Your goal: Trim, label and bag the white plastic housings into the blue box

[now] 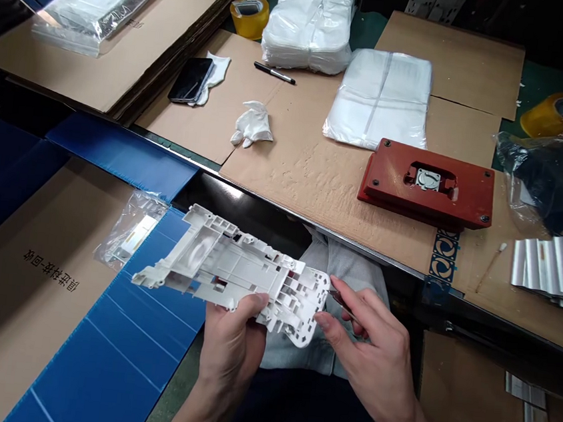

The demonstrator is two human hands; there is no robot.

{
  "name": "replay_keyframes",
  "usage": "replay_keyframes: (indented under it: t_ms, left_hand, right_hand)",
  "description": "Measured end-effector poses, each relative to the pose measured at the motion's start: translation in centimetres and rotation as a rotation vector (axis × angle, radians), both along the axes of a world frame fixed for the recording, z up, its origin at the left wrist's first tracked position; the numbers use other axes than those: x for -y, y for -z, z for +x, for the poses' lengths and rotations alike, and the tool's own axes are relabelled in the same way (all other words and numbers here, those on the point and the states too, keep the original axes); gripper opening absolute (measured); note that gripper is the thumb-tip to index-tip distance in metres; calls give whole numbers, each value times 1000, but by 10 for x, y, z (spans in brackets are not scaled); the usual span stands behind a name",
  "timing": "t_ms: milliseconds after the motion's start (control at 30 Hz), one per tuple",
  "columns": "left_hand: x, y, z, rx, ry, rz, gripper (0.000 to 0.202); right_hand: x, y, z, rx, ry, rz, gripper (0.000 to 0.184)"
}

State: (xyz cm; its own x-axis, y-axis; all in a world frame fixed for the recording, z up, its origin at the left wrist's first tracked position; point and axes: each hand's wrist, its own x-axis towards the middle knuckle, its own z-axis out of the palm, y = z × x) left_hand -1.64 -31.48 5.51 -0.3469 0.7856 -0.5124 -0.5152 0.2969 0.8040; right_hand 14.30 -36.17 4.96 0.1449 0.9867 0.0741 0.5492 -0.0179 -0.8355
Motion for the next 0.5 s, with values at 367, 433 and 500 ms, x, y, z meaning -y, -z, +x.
replay_keyframes:
  t_ms: [367, 433, 500]
  left_hand:
    - [1, -1, 5, -10, -19, -8, 77]
    - [1, -1, 5, -14, -16, 0, 76]
    - [1, -2, 6, -14, -17, 8, 75]
  right_hand:
    - [6, 4, 0, 40, -69, 51, 36]
    - [7, 3, 1, 43, -107, 36, 47]
    - [8, 3, 2, 51, -122, 28, 54]
